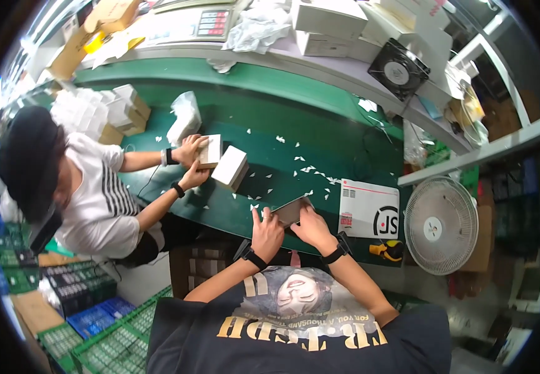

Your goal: The person removes boxes from a larger carton, places them on a table, and inserts them into paper sleeves. They then wrap the sleeved boxes in foam sheets and place them back into the carton.

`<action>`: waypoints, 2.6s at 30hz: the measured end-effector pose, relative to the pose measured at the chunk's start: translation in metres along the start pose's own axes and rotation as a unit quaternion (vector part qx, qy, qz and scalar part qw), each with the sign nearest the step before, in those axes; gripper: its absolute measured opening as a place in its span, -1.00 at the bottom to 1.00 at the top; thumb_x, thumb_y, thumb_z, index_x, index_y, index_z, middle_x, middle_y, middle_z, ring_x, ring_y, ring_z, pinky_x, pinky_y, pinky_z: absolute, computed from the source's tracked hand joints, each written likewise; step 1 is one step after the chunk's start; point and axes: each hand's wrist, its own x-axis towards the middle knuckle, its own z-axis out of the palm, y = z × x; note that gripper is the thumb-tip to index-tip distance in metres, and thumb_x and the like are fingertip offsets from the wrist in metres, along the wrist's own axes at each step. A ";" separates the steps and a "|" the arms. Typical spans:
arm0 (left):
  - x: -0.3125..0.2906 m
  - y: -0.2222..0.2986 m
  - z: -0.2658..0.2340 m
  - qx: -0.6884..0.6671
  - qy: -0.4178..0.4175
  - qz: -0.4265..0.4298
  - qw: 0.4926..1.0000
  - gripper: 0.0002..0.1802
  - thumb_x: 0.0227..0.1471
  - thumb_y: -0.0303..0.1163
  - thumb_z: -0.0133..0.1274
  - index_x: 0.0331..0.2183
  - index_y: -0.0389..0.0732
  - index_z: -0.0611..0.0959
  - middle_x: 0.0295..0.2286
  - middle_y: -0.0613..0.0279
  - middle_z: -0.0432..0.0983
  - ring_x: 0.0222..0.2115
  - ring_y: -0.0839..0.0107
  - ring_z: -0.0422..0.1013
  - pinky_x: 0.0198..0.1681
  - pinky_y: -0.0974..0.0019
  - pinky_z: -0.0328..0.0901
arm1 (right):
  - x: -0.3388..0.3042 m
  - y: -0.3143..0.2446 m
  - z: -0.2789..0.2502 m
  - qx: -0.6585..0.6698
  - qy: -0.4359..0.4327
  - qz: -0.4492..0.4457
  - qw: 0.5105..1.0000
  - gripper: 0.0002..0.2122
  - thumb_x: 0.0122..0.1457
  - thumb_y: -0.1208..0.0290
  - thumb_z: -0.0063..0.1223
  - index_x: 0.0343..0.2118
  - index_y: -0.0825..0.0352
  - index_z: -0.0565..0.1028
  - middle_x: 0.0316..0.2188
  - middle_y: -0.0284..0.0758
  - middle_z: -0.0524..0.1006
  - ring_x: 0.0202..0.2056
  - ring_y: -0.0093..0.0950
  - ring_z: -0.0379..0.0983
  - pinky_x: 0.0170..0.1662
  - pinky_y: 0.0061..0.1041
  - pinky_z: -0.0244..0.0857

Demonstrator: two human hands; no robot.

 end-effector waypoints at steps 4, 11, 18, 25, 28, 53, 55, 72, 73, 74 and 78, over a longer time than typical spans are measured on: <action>-0.010 0.010 0.001 0.030 0.024 -0.034 0.999 -0.70 -0.03 -0.32 0.03 -0.25 -0.25 0.64 -0.10 0.05 0.45 0.11 0.00 0.22 0.18 -0.36 0.02 | -0.006 -0.001 -0.008 0.019 -0.030 0.023 0.999 -0.28 0.01 0.28 0.17 0.16 0.61 0.16 0.07 0.20 0.34 0.01 0.05 0.41 0.03 -0.17 0.40; -0.013 0.035 0.015 0.084 -0.001 -0.065 0.994 -0.54 -0.03 -0.29 0.03 -0.08 -0.29 0.59 0.11 0.01 0.33 0.24 -0.02 0.08 0.23 -0.31 -0.02 | -0.009 0.005 -0.022 0.056 -0.029 -0.006 0.998 -0.30 0.05 0.25 0.12 0.15 0.64 0.15 0.12 0.24 0.27 0.05 0.11 0.36 0.10 -0.14 0.32; -0.014 0.066 0.016 0.093 0.063 -0.144 0.983 -0.53 -0.04 -0.33 0.05 -0.05 -0.30 0.54 0.11 -0.01 0.31 0.18 -0.07 0.16 0.21 -0.20 0.08 | -0.012 0.015 -0.024 0.067 0.001 -0.048 0.997 -0.38 0.08 0.28 0.11 0.12 0.59 0.23 0.09 0.16 0.32 -0.02 0.07 0.42 0.03 -0.18 0.38; -0.020 0.061 0.018 -0.271 0.256 -0.272 0.887 -0.64 0.00 -0.41 0.09 -0.12 -0.28 0.56 -0.05 0.00 0.43 0.07 -0.02 0.28 0.12 0.07 0.23 | -0.033 0.046 -0.036 0.200 0.163 -0.097 0.961 -0.62 0.10 0.36 0.10 -0.04 0.45 0.44 -0.06 -0.06 0.45 -0.18 -0.03 0.47 -0.09 -0.24 0.41; -0.008 0.059 0.033 -0.257 0.213 -0.231 0.914 -0.68 0.03 -0.40 0.08 -0.13 -0.27 0.56 -0.13 0.00 0.48 0.00 0.00 0.35 0.06 0.11 0.28 | -0.021 0.057 -0.019 0.206 0.247 -0.140 0.936 -0.72 0.12 0.38 0.09 -0.14 0.40 0.50 -0.15 -0.14 0.49 -0.23 -0.08 0.47 -0.12 -0.24 0.39; -0.003 0.013 0.026 -0.392 0.046 -0.175 0.902 -0.53 0.01 -0.30 0.25 -0.02 -0.18 0.58 -0.36 0.12 0.49 -0.29 0.14 0.48 -0.15 0.22 0.37 | 0.033 0.084 -0.051 0.159 -0.124 -0.215 0.956 -0.50 0.08 0.30 0.29 0.10 0.29 0.46 -0.32 -0.27 0.50 -0.21 -0.29 0.51 -0.10 -0.40 0.38; -0.003 0.016 0.027 -0.361 0.055 -0.175 0.914 -0.52 0.00 -0.30 0.25 -0.01 -0.15 0.57 -0.35 0.10 0.47 -0.27 0.10 0.47 -0.12 0.18 0.36 | 0.026 0.082 -0.046 0.116 -0.068 -0.234 0.963 -0.48 0.04 0.30 0.32 0.09 0.28 0.47 -0.31 -0.27 0.47 -0.17 -0.26 0.47 -0.02 -0.34 0.33; -0.006 0.035 0.051 -0.066 0.091 -0.072 0.991 -0.32 0.10 -0.30 0.09 0.21 -0.25 0.30 0.23 0.02 0.17 0.28 0.05 0.06 0.29 0.06 0.06 | 0.006 0.082 -0.003 -0.080 0.130 -0.348 0.925 -0.55 0.20 0.37 0.08 0.17 0.22 0.37 0.24 -0.18 0.29 0.26 -0.07 0.16 0.25 -0.13 0.11; -0.005 0.033 0.053 -0.074 0.091 -0.066 0.991 -0.32 0.10 -0.31 0.08 0.22 -0.25 0.30 0.24 0.02 0.17 0.28 0.05 0.06 0.29 0.07 0.07 | 0.005 0.080 -0.006 -0.076 0.126 -0.347 0.926 -0.55 0.20 0.36 0.08 0.17 0.22 0.37 0.24 -0.18 0.28 0.26 -0.08 0.17 0.25 -0.13 0.11; -0.005 0.031 0.054 -0.081 0.090 -0.059 0.991 -0.33 0.11 -0.31 0.08 0.22 -0.25 0.30 0.24 0.03 0.16 0.28 0.05 0.06 0.29 0.08 0.07 | 0.004 0.078 -0.009 -0.072 0.121 -0.347 0.927 -0.55 0.19 0.36 0.09 0.17 0.21 0.37 0.24 -0.18 0.28 0.25 -0.09 0.17 0.25 -0.12 0.11; -0.002 0.016 0.052 -0.136 0.063 -0.019 0.989 -0.33 0.10 -0.28 0.09 0.21 -0.22 0.32 0.23 0.02 0.18 0.27 0.06 0.08 0.27 0.10 0.11 | 0.004 0.078 -0.014 -0.066 0.108 -0.336 0.933 -0.54 0.19 0.35 0.10 0.18 0.19 0.38 0.24 -0.19 0.28 0.24 -0.11 0.20 0.24 -0.14 0.13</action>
